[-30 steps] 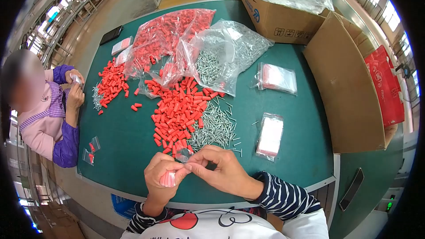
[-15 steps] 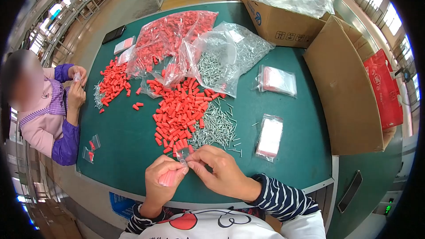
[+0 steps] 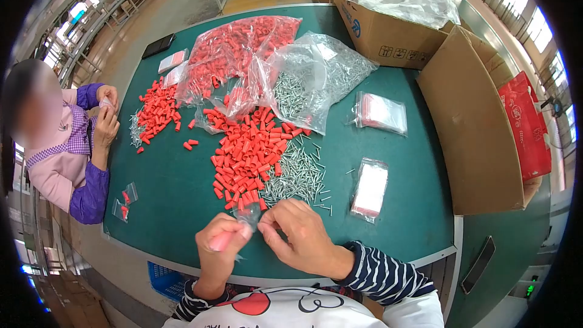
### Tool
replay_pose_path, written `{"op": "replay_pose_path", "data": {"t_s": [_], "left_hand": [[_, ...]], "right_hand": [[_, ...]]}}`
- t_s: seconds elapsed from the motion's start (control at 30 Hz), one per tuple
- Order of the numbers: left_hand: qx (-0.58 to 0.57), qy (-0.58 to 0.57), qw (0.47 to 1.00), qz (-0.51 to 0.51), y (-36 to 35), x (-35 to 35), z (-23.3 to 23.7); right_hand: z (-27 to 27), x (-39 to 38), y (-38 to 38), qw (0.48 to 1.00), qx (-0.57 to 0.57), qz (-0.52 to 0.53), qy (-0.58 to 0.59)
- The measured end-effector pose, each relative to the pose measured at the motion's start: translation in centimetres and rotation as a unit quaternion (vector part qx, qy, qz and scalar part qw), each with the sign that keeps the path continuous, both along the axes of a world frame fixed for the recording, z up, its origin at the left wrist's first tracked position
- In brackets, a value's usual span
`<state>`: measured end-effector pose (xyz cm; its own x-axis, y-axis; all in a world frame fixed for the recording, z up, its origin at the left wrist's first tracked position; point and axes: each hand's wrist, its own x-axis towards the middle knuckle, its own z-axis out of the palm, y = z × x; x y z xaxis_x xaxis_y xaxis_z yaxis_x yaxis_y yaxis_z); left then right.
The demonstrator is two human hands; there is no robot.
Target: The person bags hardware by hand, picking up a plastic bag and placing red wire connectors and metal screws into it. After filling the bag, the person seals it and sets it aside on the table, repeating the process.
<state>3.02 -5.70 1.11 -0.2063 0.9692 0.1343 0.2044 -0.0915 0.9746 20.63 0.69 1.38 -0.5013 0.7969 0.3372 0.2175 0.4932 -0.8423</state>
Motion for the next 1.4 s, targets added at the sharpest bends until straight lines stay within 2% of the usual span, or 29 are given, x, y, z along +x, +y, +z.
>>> {"op": "replay_pose_path", "data": {"t_s": [0.1, 0.17, 0.3, 0.37, 0.47, 0.6, 0.7, 0.77, 0.83, 0.9, 1.0, 1.1, 1.2, 1.27, 1.4], "left_hand": [[-0.019, -0.027, 0.998, 0.045, 0.2, -0.3, 0.5], [-0.004, 0.007, 1.0, 0.029, 0.1, 0.1, 0.4], [0.022, 0.039, 0.999, -0.008, 0.0, 0.5, 0.3], [0.016, 0.005, 1.0, -0.017, -0.1, 0.4, -0.2], [-0.004, -0.04, 0.999, -0.012, -0.4, 0.4, -0.6], [-0.026, -0.096, 0.995, 0.019, -0.6, 0.7, -0.5], [-0.025, -0.096, 0.995, 0.026, -0.4, 0.5, -0.4], [-0.052, -0.147, 0.988, 0.023, -0.7, 0.9, -0.5], [-0.014, -0.09, 0.996, 0.008, -0.9, 0.7, -0.5], [0.037, -0.09, 0.995, 0.027, -1.5, 1.0, -0.7], [0.024, -0.101, 0.992, 0.073, -3.8, 0.7, -1.1], [0.034, -0.09, 0.982, 0.162, -5.7, 0.1, -1.0], [0.068, -0.041, 0.962, 0.26, -7.0, -0.5, -1.6], [0.066, 0.01, 0.955, 0.288, -7.9, -1.1, -1.3], [0.07, 0.117, 0.947, 0.292, -8.8, -1.8, -0.8]], "right_hand": [[0.2, 0.0, -0.2, 1.0, -0.01, -0.014, 0.007], [0.3, -0.3, -0.4, 0.998, -0.033, -0.022, 0.04], [0.6, -0.9, -0.3, 0.999, -0.002, -0.007, 0.032], [0.1, -0.8, -0.2, 0.999, 0.029, 0.003, 0.029], [0.6, -0.8, -0.5, 1.0, -0.006, 0.001, 0.017], [0.6, -1.1, -0.5, 1.0, 0.012, 0.001, 0.015], [0.8, -1.1, -0.5, 1.0, 0.026, -0.002, 0.014], [0.0, -1.1, -0.6, 0.999, 0.038, 0.007, 0.032], [0.9, -1.1, -1.3, 0.998, -0.064, -0.009, 0.012], [0.6, -0.9, -1.5, 0.997, -0.065, 0.042, 0.004], [0.4, -1.9, -2.4, 0.996, -0.081, 0.033, -0.005], [0.9, -3.4, -2.9, 0.994, -0.048, 0.077, -0.068], [0.7, -5.0, -3.4, 0.987, 0.072, 0.131, -0.055], [1.3, -6.1, -3.0, 0.957, 0.183, 0.214, -0.071], [2.6, -7.5, -3.8, 0.922, 0.251, 0.228, -0.184]]}}
